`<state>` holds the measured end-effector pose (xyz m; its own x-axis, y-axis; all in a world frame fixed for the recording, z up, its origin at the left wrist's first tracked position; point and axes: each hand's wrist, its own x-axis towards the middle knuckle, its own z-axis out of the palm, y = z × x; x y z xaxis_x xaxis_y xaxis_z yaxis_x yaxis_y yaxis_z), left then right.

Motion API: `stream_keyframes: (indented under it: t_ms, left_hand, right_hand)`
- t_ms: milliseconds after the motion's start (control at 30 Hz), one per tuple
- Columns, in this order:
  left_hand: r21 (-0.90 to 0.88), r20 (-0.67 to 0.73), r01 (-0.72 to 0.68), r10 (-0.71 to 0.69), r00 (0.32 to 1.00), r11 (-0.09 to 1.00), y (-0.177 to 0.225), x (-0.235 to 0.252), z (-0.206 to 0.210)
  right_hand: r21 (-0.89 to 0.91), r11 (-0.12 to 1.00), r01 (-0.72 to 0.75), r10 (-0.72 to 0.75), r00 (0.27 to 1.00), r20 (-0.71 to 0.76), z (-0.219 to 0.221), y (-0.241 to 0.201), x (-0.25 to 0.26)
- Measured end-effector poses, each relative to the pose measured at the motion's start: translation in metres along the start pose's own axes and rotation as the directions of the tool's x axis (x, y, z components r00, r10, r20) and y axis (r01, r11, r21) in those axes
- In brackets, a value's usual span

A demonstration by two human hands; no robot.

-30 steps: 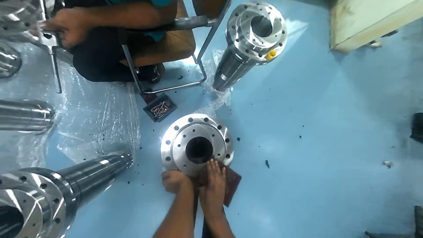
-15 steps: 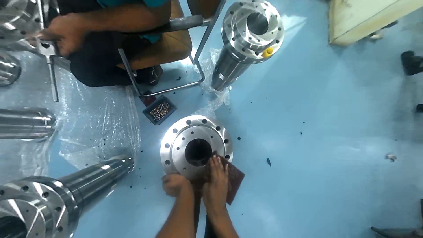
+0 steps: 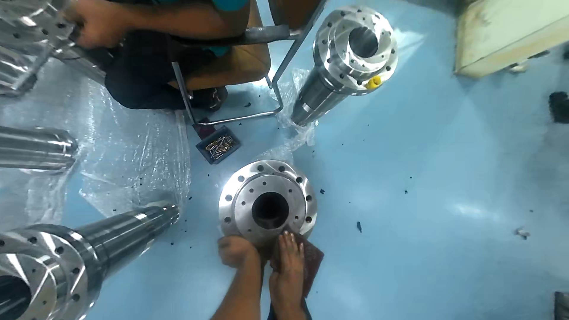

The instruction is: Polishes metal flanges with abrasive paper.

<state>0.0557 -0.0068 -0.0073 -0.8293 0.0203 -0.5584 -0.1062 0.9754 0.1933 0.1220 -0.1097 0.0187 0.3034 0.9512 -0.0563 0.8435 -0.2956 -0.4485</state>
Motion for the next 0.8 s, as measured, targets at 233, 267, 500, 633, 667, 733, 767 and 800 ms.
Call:
stream_keyframes:
  t_ms: [233,267,500,633,667,733,767,800]
  left_hand:
    - [-0.010,-0.026,0.033,-0.033,0.999,0.999,-0.001,0.003,0.001]
    - [-0.001,-0.027,0.033,-0.033,0.999,0.999,-0.001,0.003,0.000]
    - [-0.009,-0.033,0.037,-0.038,0.999,0.999,0.004,0.001,0.000]
    - [0.014,-0.031,0.014,-0.013,0.999,1.000,0.001,0.004,0.002]
    - [0.016,-0.029,0.006,-0.006,1.000,1.000,0.002,0.004,0.002]
    - [0.019,-0.026,0.004,-0.003,1.000,1.000,0.004,0.002,0.001]
    - [0.015,-0.022,0.006,-0.005,1.000,1.000,0.004,0.001,0.000]
    - [0.015,-0.019,0.009,-0.009,1.000,1.000,0.004,0.000,0.000]
  right_hand:
    - [0.008,0.999,-0.042,0.042,0.999,-0.026,0.000,0.000,0.054]
    - [0.017,0.999,-0.046,0.046,0.999,-0.006,-0.001,-0.002,0.046]
    - [0.022,1.000,0.002,-0.001,0.999,-0.049,0.002,-0.002,0.020]
    - [0.048,0.998,-0.031,0.033,0.998,-0.052,0.007,-0.004,0.049]
    - [0.051,0.998,-0.042,0.043,0.999,-0.033,0.007,-0.007,0.043]
    - [0.055,0.997,-0.047,0.048,0.999,-0.002,0.006,-0.010,0.021]
    - [0.061,0.997,-0.043,0.043,0.999,0.001,0.006,-0.010,0.010]
    - [0.067,0.997,-0.036,0.036,0.999,-0.005,0.007,-0.009,0.004]
